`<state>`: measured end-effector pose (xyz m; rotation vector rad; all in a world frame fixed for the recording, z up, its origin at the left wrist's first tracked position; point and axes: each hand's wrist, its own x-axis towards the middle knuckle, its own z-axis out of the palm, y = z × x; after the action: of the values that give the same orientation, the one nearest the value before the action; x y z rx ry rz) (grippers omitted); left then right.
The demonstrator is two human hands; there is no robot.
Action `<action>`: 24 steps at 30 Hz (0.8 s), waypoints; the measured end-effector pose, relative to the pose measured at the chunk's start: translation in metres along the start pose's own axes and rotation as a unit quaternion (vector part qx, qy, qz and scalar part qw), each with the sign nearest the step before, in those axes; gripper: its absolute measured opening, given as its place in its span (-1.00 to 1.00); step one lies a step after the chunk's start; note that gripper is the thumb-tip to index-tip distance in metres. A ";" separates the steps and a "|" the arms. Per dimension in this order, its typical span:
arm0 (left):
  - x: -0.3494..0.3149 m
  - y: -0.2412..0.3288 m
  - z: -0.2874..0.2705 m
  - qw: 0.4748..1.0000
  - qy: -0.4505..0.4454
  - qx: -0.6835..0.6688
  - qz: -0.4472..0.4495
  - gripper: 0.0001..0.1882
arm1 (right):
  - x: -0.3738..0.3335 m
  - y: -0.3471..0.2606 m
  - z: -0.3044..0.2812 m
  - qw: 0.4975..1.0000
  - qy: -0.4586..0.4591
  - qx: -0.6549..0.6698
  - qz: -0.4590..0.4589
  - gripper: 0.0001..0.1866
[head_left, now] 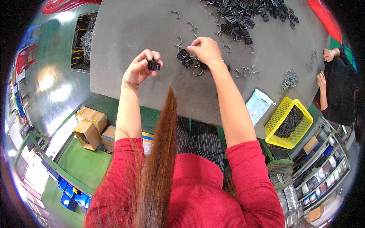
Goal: The person sits at a table and assembles small black plastic clips with metal hooks by hand. They pick up the components, attach them together, and place the finished items into a yellow basket. The person also organizes the loose components on the table surface.
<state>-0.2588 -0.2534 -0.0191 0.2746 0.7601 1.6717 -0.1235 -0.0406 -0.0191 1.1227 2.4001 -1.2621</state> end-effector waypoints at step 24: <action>0.073 -0.095 0.099 0.653 0.258 0.712 0.020 -0.68 | -0.081 0.079 -0.030 0.982 0.129 -0.117 0.078 -0.61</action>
<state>-0.1466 -0.1454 -0.0190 0.9032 2.4474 0.7789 -0.0071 -0.0330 -0.0091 1.4404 2.4973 -0.8019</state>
